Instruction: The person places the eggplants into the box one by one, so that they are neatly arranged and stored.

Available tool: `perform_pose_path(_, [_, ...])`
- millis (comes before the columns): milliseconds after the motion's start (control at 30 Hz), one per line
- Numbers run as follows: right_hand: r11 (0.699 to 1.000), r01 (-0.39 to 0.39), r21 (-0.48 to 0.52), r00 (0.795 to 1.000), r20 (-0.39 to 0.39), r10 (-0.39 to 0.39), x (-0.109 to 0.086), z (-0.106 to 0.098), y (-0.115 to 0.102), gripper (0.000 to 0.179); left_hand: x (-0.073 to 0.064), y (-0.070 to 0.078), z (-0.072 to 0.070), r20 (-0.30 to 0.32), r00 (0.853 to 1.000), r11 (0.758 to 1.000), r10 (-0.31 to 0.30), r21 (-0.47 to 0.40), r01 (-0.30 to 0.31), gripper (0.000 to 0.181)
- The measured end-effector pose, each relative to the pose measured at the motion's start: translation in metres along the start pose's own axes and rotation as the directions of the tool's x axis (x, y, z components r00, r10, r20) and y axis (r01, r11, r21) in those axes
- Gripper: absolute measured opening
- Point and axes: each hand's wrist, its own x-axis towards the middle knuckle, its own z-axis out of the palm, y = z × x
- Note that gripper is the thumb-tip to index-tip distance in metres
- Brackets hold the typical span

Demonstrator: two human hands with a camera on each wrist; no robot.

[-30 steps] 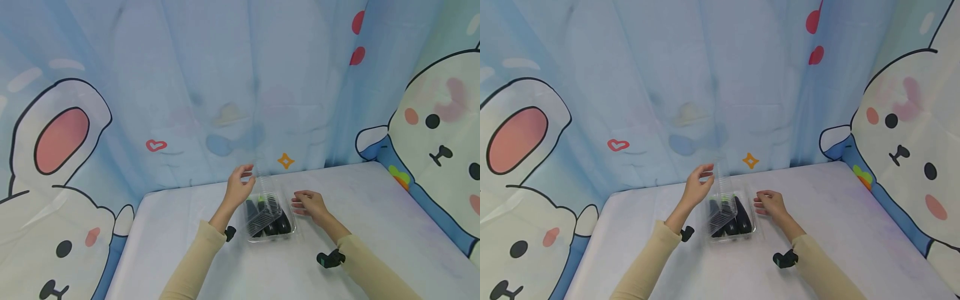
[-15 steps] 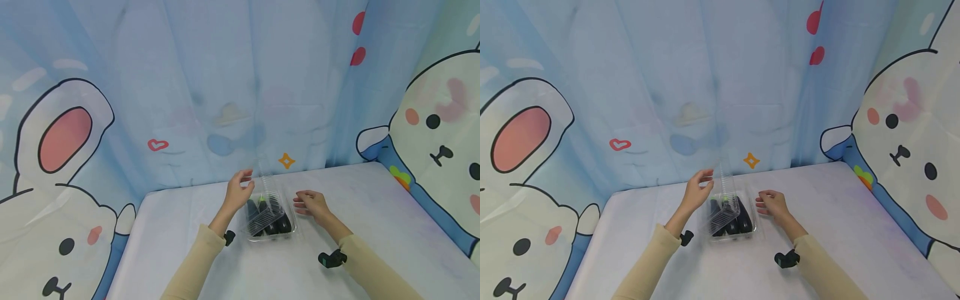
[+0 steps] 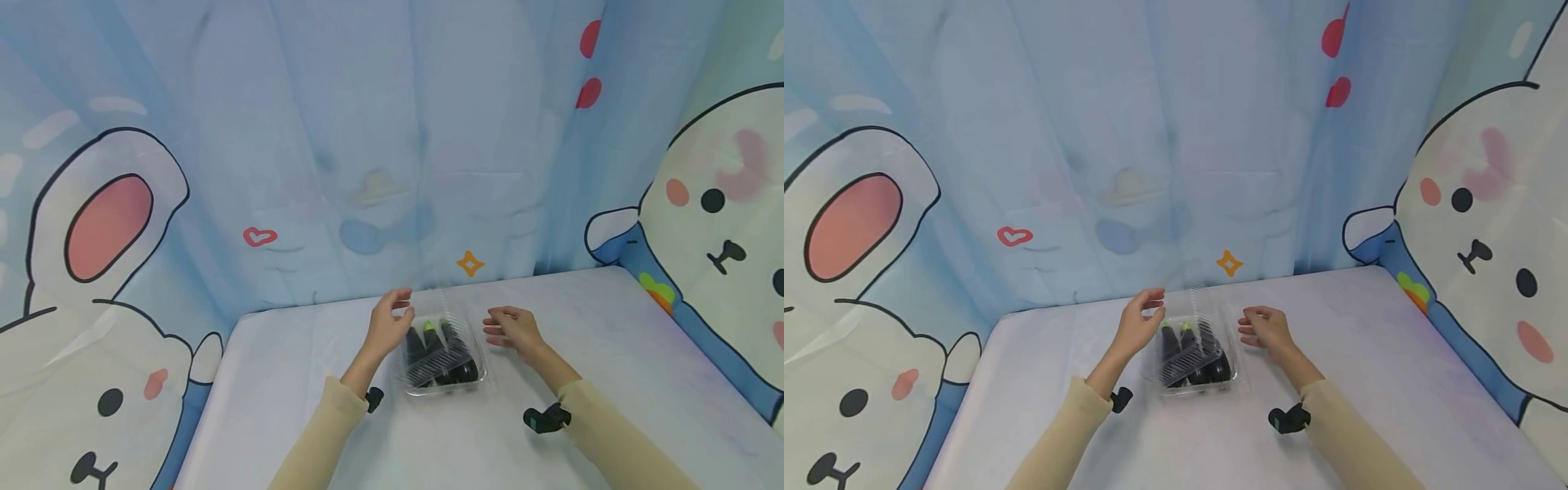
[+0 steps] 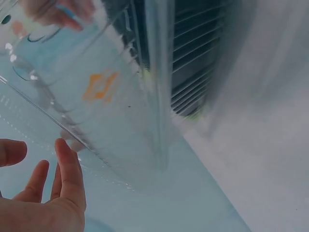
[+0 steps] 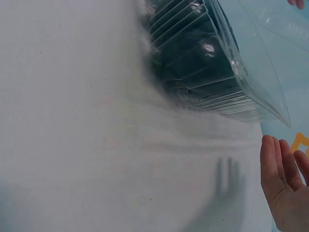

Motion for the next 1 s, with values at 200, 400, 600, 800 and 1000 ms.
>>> perform_pose_path(200, [1.000, -0.011, -0.013, 1.000, -0.009, 0.011, 0.004, -0.003, -0.003, 0.047, -0.001, -0.004, 0.002, 0.021, 1.000, 1.000, -0.007, 0.010, 0.006, 0.036])
perform_pose_path(400, [1.000, -0.005, -0.021, 1.000, 0.000, 0.005, 0.005, -0.004, -0.003, 0.048, -0.002, -0.006, 0.002, 0.021, 1.000, 1.000, -0.003, 0.011, 0.002, 0.036])
perform_pose_path(600, [1.000, 0.003, -0.024, 1.000, 0.007, -0.003, 0.008, -0.004, 0.000, 0.049, -0.004, -0.008, 0.001, 0.017, 1.000, 1.000, 0.011, 0.000, -0.011, 0.035])
perform_pose_path(800, [0.999, 0.000, -0.035, 1.000, -0.006, 0.000, 0.011, -0.002, 0.000, 0.049, -0.006, -0.013, 0.002, 0.027, 1.000, 1.000, 0.002, -0.007, -0.002, 0.036])
perform_pose_path(1000, [0.999, 0.005, -0.039, 1.000, -0.004, -0.005, 0.014, 0.000, -0.001, 0.048, -0.008, -0.016, 0.004, 0.024, 1.000, 1.000, 0.003, -0.001, -0.003, 0.034])
